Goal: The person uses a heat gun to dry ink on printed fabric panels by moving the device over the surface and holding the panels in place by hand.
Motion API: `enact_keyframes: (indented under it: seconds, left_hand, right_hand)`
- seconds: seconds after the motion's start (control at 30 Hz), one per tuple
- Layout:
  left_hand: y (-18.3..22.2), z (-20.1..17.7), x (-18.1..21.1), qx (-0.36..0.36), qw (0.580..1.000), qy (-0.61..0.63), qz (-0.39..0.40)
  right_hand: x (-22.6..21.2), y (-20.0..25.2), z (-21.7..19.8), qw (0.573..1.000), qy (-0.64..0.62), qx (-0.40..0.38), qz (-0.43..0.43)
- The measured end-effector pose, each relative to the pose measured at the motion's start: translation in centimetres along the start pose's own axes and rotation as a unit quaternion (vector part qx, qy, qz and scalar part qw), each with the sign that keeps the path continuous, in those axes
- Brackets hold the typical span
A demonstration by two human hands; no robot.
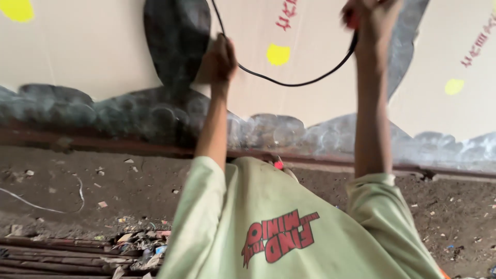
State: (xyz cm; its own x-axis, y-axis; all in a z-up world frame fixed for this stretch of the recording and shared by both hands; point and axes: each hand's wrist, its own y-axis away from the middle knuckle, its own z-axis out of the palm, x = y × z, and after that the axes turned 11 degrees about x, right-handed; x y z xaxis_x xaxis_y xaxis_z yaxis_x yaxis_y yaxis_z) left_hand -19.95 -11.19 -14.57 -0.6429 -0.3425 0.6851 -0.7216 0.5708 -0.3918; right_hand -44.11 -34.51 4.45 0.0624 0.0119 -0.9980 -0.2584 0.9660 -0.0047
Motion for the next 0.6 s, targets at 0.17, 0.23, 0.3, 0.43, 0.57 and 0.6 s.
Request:
enact_keyframes:
  seconds: [0.17,0.23,0.3,0.43,0.57,0.6]
  left_hand:
    - [0.4,-5.7,1.1,0.005,0.99,0.143,0.015]
    - [2.0,-8.5,3.1,0.03,0.987,0.159,0.014]
    - [3.3,-11.1,4.8,0.015,0.985,0.168,0.026]
    - [6.3,-13.2,8.2,-0.019,0.965,0.25,-0.078]
    - [8.4,-12.3,11.9,-0.033,0.94,0.32,-0.115]
    - [9.0,-11.8,12.8,-0.035,0.935,0.333,-0.12]
  right_hand:
    - [-3.4,14.3,-2.9,0.993,0.018,0.022,0.111]
    - [-4.8,20.0,-4.6,0.987,-0.013,0.081,0.14]
    - [-5.9,25.0,-6.7,0.964,-0.038,0.183,0.187]
    - [-7.2,32.7,-11.6,0.901,-0.165,0.35,0.194]
    - [-8.6,37.4,-15.7,0.862,-0.259,0.416,0.134]
    - [-8.9,38.1,-16.5,0.849,-0.284,0.429,0.123]
